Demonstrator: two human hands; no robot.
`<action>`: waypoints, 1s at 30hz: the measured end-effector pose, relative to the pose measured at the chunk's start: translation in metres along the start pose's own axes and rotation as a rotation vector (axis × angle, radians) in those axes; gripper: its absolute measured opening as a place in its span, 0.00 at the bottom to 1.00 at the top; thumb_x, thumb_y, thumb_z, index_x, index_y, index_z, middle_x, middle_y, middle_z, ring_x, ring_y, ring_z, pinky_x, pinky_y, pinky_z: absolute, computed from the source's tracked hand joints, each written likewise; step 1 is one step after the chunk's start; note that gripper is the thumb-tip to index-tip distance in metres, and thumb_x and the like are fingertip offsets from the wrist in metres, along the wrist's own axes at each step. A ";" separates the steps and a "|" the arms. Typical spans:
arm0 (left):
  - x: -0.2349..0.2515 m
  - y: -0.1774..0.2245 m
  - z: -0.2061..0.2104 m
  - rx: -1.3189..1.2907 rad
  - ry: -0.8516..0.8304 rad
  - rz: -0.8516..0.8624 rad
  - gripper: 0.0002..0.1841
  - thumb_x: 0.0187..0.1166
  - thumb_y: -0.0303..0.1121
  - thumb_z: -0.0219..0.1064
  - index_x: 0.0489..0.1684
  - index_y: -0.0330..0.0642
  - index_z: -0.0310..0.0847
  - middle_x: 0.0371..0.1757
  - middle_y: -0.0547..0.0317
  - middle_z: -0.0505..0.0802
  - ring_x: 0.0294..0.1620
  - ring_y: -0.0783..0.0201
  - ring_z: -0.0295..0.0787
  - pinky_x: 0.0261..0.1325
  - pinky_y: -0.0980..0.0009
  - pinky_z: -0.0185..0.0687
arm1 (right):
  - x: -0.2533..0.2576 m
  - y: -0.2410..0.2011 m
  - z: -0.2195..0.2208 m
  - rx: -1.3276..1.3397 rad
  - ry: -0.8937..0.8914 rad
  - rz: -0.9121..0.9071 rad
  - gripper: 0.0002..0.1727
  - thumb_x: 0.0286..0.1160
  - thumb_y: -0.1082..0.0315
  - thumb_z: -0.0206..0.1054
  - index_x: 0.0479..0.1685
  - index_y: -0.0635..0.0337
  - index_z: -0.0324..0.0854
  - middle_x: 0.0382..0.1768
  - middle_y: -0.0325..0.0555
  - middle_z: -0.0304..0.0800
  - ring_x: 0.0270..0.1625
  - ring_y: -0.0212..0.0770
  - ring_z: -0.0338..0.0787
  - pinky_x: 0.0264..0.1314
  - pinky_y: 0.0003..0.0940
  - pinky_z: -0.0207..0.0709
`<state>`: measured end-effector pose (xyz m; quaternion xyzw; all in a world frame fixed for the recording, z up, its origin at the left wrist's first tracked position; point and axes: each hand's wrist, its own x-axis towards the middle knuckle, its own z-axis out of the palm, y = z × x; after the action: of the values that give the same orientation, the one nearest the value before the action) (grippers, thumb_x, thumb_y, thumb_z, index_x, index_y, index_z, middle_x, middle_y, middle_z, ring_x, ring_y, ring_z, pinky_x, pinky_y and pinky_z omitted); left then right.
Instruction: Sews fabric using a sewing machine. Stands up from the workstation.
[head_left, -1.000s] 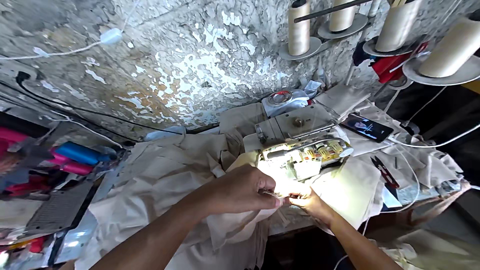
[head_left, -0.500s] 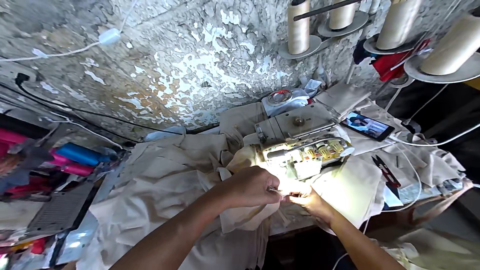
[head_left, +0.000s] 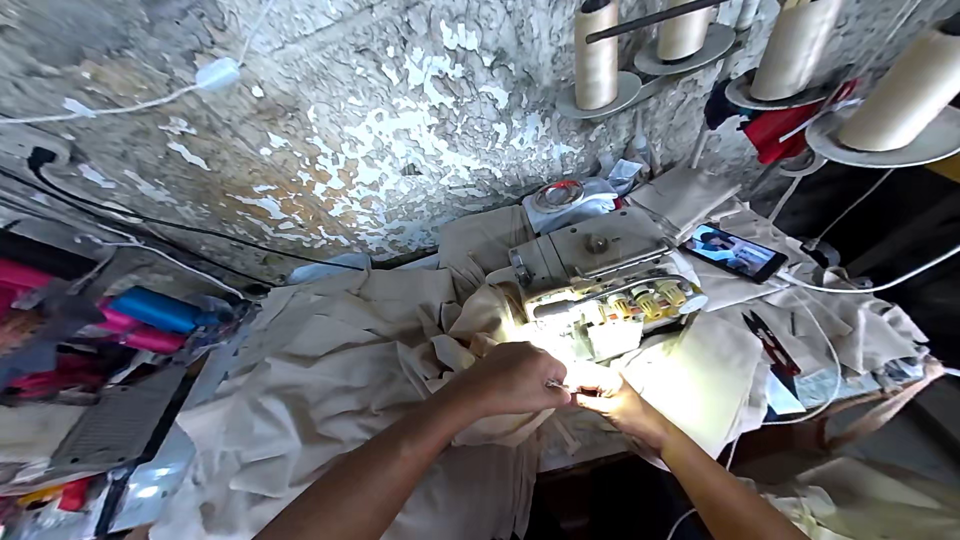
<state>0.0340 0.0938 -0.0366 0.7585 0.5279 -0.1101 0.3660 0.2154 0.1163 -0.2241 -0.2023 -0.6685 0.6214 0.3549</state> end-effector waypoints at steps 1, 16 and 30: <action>0.002 -0.001 0.002 0.009 -0.001 0.000 0.21 0.87 0.42 0.62 0.32 0.30 0.82 0.24 0.48 0.82 0.30 0.53 0.76 0.39 0.52 0.69 | 0.000 0.001 0.000 -0.001 -0.005 -0.013 0.06 0.70 0.75 0.71 0.35 0.69 0.92 0.43 0.42 0.93 0.48 0.17 0.86 0.57 0.15 0.79; 0.022 -0.003 0.013 0.183 -0.045 -0.124 0.24 0.91 0.48 0.55 0.42 0.30 0.83 0.34 0.39 0.88 0.42 0.41 0.86 0.52 0.42 0.70 | 0.004 0.000 0.000 -0.034 -0.008 -0.041 0.08 0.73 0.75 0.68 0.35 0.74 0.89 0.43 0.51 0.91 0.49 0.24 0.85 0.60 0.20 0.77; 0.010 -0.032 0.004 0.118 -0.001 -0.320 0.23 0.90 0.46 0.57 0.51 0.30 0.87 0.63 0.34 0.87 0.70 0.37 0.81 0.72 0.38 0.70 | 0.008 -0.004 0.005 -0.018 0.016 -0.019 0.11 0.75 0.68 0.72 0.33 0.68 0.91 0.41 0.43 0.92 0.47 0.19 0.85 0.58 0.17 0.77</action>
<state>0.0109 0.1039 -0.0596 0.6849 0.6344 -0.1981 0.2988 0.2071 0.1174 -0.2184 -0.2044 -0.6732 0.6102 0.3643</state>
